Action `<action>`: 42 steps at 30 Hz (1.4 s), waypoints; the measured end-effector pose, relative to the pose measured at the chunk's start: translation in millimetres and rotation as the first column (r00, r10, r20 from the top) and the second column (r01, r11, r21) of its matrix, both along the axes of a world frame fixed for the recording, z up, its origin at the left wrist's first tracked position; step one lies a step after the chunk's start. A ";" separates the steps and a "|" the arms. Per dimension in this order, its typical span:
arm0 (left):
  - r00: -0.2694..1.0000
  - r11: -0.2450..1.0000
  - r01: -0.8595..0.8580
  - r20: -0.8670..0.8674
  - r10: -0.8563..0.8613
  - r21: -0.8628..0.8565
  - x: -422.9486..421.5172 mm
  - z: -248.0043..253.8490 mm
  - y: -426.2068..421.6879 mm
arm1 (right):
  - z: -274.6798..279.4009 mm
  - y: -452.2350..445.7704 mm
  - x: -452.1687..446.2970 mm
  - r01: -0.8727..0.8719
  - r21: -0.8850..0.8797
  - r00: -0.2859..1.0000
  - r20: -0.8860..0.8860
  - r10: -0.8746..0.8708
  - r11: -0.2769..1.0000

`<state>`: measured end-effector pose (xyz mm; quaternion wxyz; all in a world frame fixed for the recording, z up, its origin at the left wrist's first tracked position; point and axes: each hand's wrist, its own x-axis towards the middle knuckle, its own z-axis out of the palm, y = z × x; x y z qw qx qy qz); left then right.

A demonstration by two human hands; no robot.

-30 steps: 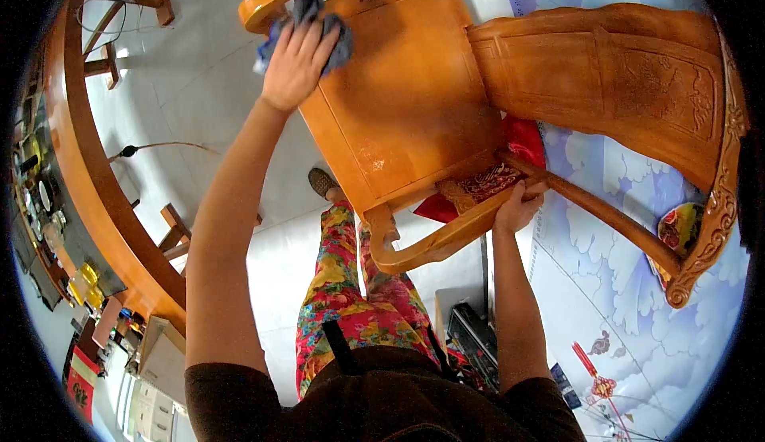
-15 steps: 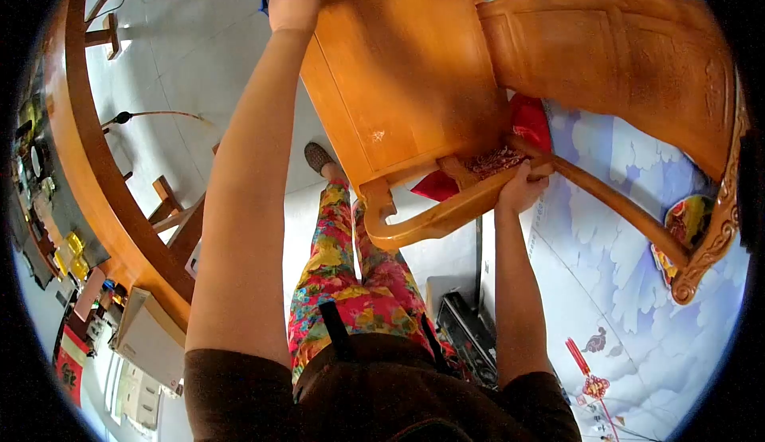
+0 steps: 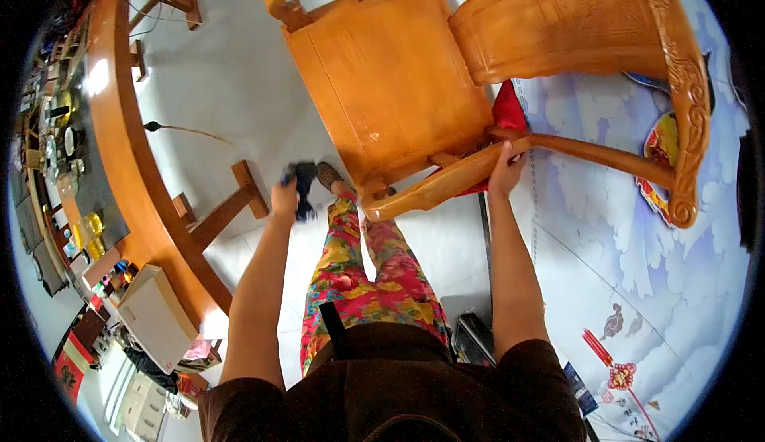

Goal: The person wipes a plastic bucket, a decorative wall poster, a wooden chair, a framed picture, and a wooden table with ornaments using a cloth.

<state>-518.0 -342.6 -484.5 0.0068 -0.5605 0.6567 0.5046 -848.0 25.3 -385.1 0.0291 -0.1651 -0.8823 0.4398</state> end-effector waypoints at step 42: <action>0.938 0.929 -0.345 0.002 0.348 0.130 176.1 201.4 25.1 | 193.0 -124.3 -16.2 -0.566 -0.628 0.735 -0.090 0.672 0.534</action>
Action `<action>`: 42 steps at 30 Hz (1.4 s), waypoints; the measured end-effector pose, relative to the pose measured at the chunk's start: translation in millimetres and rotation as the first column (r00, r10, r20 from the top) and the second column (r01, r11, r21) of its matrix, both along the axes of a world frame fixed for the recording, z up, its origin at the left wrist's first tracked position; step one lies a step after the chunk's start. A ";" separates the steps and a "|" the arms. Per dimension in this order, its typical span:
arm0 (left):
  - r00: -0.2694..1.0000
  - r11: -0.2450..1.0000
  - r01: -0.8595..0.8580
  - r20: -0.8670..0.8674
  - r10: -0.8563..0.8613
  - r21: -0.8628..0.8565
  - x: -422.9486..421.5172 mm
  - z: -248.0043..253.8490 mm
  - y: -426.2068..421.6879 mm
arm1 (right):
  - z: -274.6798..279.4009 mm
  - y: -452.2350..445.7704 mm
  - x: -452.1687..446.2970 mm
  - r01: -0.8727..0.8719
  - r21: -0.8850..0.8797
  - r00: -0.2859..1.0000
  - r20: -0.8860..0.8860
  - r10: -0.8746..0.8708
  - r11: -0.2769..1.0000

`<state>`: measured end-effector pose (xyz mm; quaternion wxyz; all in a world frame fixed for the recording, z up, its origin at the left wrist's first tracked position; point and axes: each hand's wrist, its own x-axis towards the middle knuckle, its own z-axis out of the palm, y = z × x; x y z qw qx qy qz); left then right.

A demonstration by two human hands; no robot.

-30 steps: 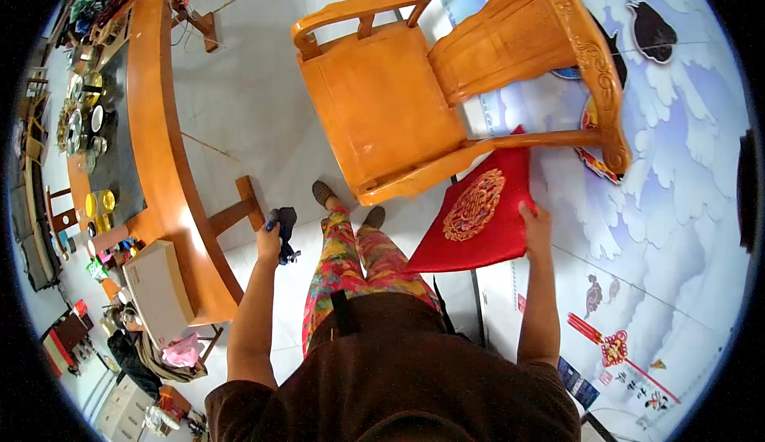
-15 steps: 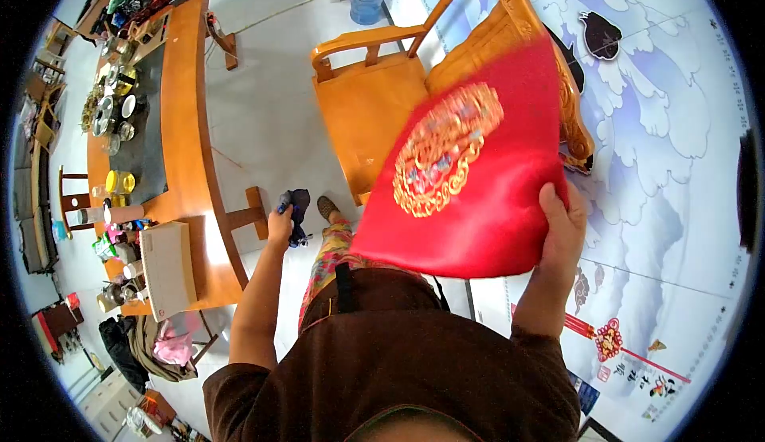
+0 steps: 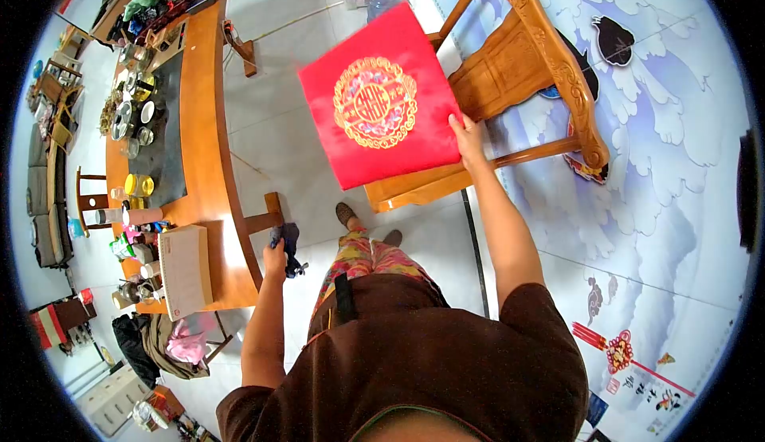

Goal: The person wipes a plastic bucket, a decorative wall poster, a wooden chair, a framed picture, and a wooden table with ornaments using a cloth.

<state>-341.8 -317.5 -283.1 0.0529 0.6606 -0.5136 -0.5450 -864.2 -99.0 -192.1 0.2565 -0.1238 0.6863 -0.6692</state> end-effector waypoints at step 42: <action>0.870 0.618 0.321 0.481 0.106 -0.718 -74.1 -20.2 -218.7 | -93.5 -21.0 130.2 -0.336 0.720 0.678 -0.262 0.687 0.607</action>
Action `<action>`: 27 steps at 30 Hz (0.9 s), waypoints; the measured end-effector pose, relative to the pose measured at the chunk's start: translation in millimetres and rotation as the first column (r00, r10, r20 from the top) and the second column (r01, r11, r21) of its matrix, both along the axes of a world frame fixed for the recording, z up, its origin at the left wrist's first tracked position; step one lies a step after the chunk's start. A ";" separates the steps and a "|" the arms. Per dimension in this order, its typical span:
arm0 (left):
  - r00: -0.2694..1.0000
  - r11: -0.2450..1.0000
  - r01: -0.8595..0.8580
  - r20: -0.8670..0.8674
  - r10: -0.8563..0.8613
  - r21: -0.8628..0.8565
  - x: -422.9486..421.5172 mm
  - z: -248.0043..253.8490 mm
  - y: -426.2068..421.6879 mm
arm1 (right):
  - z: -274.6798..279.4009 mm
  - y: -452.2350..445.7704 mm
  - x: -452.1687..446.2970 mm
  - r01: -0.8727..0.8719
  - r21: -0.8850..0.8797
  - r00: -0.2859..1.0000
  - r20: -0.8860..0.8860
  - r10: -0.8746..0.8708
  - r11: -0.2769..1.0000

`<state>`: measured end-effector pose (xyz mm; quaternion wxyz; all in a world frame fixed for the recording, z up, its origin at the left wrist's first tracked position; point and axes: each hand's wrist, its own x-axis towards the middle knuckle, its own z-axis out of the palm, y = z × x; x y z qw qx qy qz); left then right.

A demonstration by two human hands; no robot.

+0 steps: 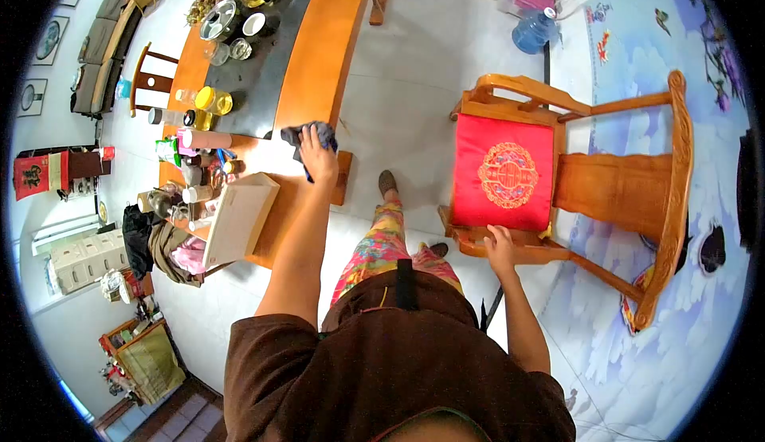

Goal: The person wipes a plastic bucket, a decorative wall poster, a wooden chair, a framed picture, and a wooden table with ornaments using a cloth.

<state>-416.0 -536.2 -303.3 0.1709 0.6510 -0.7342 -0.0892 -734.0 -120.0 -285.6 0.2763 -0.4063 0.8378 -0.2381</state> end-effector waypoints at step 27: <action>-0.049 0.682 -0.039 -0.684 0.728 0.730 -10.0 113.1 -154.6 | 112.3 -572.6 170.7 -0.160 -0.511 0.320 0.783 0.534 0.845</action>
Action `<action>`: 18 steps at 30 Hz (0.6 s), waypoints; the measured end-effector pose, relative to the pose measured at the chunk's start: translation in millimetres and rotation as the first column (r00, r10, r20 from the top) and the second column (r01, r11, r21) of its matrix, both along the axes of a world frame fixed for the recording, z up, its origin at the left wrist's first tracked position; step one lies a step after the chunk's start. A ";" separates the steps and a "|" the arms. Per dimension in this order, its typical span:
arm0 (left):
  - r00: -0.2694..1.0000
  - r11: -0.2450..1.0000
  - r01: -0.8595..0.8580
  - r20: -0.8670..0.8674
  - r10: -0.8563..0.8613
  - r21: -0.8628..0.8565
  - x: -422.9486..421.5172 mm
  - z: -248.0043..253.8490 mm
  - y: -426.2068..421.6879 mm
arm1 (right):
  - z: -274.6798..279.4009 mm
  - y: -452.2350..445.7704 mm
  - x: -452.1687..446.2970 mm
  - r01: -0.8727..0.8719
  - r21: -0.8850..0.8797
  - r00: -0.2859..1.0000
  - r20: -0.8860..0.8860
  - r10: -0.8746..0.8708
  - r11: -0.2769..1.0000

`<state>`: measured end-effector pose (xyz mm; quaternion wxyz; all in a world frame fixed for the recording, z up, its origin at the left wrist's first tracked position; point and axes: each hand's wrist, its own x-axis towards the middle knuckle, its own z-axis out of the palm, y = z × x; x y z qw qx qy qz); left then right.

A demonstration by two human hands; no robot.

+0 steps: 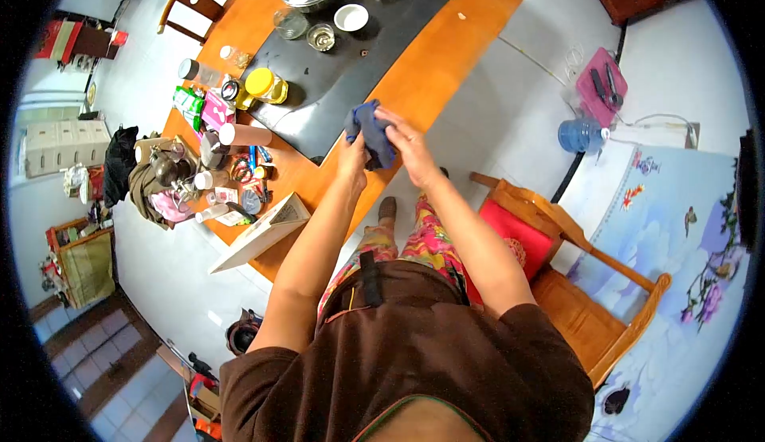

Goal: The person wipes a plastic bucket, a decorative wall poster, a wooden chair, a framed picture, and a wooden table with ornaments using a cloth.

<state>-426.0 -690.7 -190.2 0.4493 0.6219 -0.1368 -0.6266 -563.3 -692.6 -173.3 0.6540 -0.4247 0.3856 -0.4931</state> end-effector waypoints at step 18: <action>0.613 0.873 -0.448 0.645 0.457 -0.193 31.5 -72.5 82.6 | -60.7 -0.2 64.2 -0.744 -0.140 0.284 -0.951 0.121 0.653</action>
